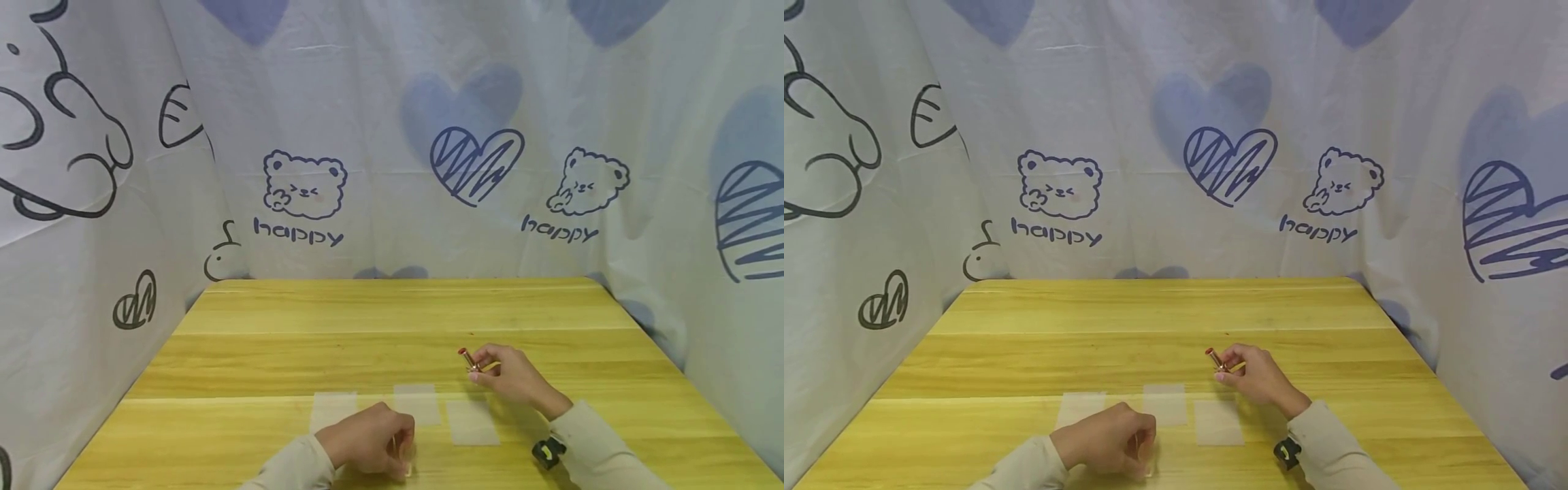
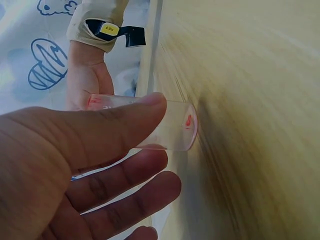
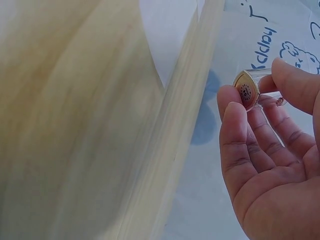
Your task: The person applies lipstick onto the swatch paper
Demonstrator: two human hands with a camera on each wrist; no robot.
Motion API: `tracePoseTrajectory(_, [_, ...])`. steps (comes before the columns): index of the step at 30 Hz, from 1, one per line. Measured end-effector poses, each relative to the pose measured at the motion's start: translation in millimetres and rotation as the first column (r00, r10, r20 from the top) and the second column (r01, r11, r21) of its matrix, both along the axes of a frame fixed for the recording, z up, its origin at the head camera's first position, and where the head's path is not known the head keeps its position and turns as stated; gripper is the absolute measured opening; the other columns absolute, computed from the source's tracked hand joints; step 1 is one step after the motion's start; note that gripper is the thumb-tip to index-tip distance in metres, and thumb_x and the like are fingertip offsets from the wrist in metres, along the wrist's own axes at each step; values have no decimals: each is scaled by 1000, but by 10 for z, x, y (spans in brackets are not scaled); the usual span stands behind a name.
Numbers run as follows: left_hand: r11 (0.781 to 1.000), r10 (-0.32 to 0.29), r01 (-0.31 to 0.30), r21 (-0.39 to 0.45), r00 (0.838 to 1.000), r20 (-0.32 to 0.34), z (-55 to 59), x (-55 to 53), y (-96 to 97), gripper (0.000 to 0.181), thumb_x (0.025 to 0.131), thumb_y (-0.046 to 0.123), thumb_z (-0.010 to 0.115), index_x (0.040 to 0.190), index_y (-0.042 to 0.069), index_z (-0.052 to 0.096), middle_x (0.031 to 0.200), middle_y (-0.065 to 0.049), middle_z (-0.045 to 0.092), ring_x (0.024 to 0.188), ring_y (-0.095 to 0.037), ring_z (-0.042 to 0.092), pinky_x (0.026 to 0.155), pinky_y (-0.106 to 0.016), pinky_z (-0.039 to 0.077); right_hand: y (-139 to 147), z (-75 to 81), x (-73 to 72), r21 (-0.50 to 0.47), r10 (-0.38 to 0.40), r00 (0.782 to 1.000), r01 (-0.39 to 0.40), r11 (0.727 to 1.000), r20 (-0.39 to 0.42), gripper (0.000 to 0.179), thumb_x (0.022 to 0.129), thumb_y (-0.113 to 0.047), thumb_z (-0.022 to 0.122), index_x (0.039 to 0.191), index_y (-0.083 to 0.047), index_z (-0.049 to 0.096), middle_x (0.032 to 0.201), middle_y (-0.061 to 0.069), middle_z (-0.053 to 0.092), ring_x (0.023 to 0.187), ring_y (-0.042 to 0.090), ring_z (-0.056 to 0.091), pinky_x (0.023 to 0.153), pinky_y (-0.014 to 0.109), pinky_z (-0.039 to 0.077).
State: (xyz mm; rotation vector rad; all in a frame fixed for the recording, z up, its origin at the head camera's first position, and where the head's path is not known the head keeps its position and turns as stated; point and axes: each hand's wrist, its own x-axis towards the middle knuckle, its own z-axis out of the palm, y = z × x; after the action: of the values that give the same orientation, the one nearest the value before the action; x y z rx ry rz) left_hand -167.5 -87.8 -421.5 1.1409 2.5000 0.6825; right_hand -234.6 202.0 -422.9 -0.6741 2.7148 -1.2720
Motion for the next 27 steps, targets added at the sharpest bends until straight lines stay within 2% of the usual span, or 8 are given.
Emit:
tracePoseTrajectory(11, [999,-5,4,-31,1000,-16,-7,4,6,31,77,21,84,83,20,53,79,17,58,69,4,54,64,-13,46,-1,8,1,1,-3,1000,3,1000,10,28,90,-16,71,109,2,63,96,6,63,80,18,65,69,27,54])
tracePoseTrajectory(17, [999,-12,11,-41,1000,-15,49,11,-13,29,81,25,81,97,17,59,85,12,62,72,3,55,67,-14,46,-14,28,-1,2,-6,1000,6,1000,14,26,89,-18,72,107,0,63,97,6,63,79,17,64,65,26,54])
tracePoseTrajectory(23, [998,-59,60,33,998,-21,126,-31,-43,35,86,32,75,108,10,60,93,4,67,74,3,58,67,-14,47,-26,47,-12,20,-6,1000,6,1000,-10,25,89,-20,72,107,-3,64,97,5,63,80,16,63,65,26,53])
tracePoseTrajectory(27, [996,-42,45,78,999,-29,183,-72,-42,33,87,31,73,108,8,61,95,2,67,77,1,58,69,-15,48,-31,55,-25,36,-8,1000,9,999,-24,25,90,-21,71,108,-4,64,97,4,63,80,15,62,64,25,53])
